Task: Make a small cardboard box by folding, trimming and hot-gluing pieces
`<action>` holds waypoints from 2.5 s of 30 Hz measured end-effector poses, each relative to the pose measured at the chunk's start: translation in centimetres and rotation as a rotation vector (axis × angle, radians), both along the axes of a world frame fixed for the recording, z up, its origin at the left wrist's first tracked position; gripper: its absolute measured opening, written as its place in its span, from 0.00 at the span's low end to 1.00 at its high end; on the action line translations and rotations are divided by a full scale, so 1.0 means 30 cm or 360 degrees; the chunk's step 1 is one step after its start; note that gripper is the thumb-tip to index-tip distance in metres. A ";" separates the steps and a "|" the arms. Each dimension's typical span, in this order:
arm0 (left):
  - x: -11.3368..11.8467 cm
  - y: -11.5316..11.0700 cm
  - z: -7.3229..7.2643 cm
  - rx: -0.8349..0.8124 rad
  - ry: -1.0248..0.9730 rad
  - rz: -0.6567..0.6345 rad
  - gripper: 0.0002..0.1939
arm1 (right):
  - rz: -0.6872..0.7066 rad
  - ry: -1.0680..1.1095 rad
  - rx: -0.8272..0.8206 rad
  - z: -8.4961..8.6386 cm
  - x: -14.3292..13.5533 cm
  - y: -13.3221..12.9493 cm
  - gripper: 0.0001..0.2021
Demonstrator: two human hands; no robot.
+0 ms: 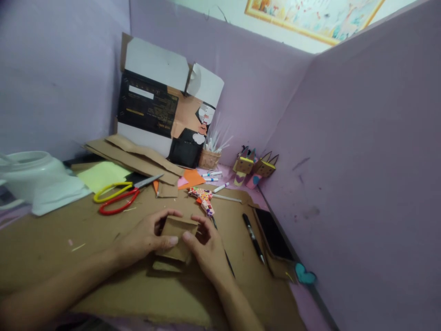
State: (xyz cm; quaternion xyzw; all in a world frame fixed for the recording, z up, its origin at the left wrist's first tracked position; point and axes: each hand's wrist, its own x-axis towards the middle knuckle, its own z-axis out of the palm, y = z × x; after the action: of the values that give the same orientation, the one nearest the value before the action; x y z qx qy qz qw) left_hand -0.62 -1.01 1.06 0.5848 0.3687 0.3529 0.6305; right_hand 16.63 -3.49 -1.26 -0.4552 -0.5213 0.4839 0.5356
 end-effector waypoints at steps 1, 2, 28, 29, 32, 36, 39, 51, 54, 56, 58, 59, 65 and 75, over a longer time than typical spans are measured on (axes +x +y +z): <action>-0.001 0.001 0.002 -0.0039 -0.0042 0.0014 0.30 | -0.0023 -0.0038 0.0030 0.004 0.014 0.005 0.23; -0.003 0.004 0.004 -0.0083 -0.0095 0.0033 0.30 | -0.0090 -0.0095 0.0075 0.011 0.036 0.013 0.23; -0.028 0.046 0.031 -0.0430 -0.0366 0.0316 0.29 | -0.0519 -0.1939 -0.0242 0.113 0.127 0.299 0.18; -0.027 0.046 0.032 -0.0423 -0.0361 0.0318 0.29 | -0.0486 -0.1863 -0.0237 0.106 0.108 0.316 0.15; -0.026 0.045 0.032 -0.0408 -0.0356 0.0322 0.30 | -0.0400 -0.1575 -0.0253 0.086 0.081 0.344 0.13; -0.025 0.045 0.033 -0.0405 -0.0336 0.0333 0.31 | -0.0311 -0.1064 -0.0350 0.077 0.084 0.331 0.10; -0.026 0.044 0.033 -0.0391 -0.0319 0.0331 0.31 | -0.0270 -0.0686 -0.0343 0.089 0.092 0.292 0.07; -0.013 0.057 0.026 -0.0286 -0.0214 0.0464 0.31 | 0.0040 -0.0345 0.0105 0.081 0.114 0.011 0.25; -0.009 0.060 0.026 -0.0253 -0.0178 0.0470 0.30 | 0.0093 -0.0489 0.0213 0.068 0.100 -0.007 0.24; -0.010 0.061 0.026 -0.0215 -0.0126 0.0479 0.30 | 0.0040 -0.0543 0.0295 0.064 0.085 -0.011 0.22; -0.011 0.060 0.029 -0.0164 -0.0046 0.0487 0.30 | 0.0057 -0.0607 0.0340 0.059 0.075 -0.013 0.20; -0.011 0.059 0.033 -0.0134 0.0000 0.0488 0.30 | 0.0096 -0.0652 0.0348 0.056 0.073 -0.013 0.20; -0.005 0.042 0.063 0.0066 0.0331 0.0534 0.27 | 0.0138 -0.1009 0.0326 0.053 0.079 -0.019 0.20; -0.009 0.063 -0.006 0.0408 0.0574 0.0576 0.27 | 0.0064 -0.1190 0.0513 0.066 0.077 -0.010 0.19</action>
State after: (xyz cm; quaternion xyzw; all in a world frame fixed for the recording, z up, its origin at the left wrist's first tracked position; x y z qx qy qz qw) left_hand -0.89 0.88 0.90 0.6377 0.5256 0.3937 0.4026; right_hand 18.94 -3.80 0.72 -0.4997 -0.7581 0.2075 0.3640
